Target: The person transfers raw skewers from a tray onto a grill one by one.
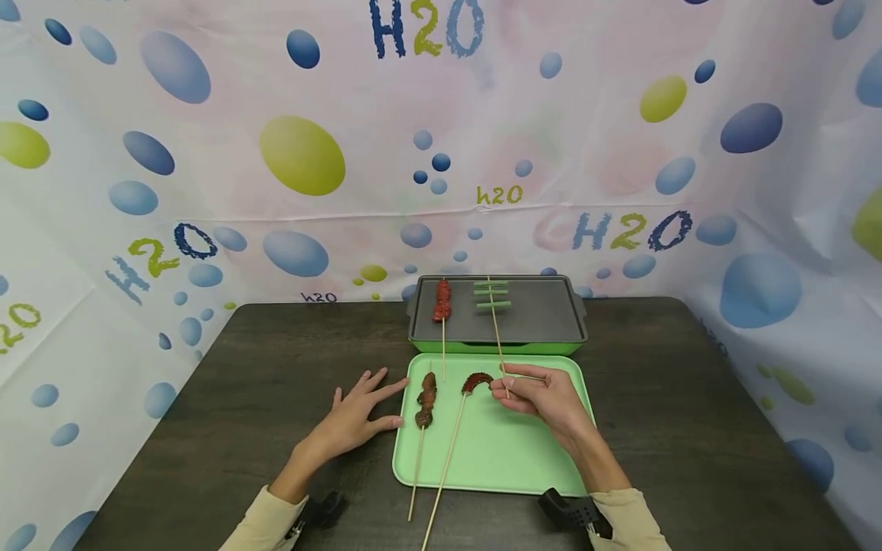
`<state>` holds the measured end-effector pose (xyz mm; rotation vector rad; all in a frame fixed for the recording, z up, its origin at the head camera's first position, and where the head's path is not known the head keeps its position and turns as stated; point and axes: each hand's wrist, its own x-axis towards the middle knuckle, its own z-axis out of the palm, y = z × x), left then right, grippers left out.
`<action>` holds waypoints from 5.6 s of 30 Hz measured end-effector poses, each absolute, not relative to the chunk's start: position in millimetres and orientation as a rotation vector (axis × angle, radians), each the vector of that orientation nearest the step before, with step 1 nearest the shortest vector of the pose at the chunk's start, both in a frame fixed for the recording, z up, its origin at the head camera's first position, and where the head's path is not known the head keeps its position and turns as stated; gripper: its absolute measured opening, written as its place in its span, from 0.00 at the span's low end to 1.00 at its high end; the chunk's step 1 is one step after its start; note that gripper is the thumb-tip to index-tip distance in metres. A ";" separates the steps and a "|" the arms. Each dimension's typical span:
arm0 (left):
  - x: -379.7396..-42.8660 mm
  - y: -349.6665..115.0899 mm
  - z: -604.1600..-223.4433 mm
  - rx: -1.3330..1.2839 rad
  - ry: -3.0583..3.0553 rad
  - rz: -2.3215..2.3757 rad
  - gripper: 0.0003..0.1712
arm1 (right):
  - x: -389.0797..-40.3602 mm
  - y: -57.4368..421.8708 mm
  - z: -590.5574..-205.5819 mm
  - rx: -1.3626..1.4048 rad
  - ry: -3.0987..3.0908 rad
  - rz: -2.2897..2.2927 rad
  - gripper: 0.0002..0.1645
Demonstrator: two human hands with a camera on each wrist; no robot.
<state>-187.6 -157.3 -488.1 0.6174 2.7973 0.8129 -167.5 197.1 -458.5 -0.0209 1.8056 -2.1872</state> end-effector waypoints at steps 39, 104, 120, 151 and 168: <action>-186.5 -157.4 -484.3 0.622 2.797 0.798 0.38 | -170.3 194.2 -466.8 -0.033 1.952 -2.068 0.28; -188.5 -156.7 -488.3 0.621 2.802 0.801 0.38 | -146.6 129.9 -451.6 0.014 1.780 -1.968 0.22; -188.4 -156.8 -486.1 0.625 2.793 0.813 0.38 | -139.5 159.2 -414.7 -0.126 2.009 -2.157 0.20; -188.0 -156.2 -484.6 0.607 2.789 0.815 0.39 | -152.6 212.2 -417.7 -0.347 1.980 -2.349 0.22; -188.3 -157.1 -484.6 0.606 2.793 0.811 0.39 | -169.0 222.3 -440.2 -0.082 2.017 -2.312 0.18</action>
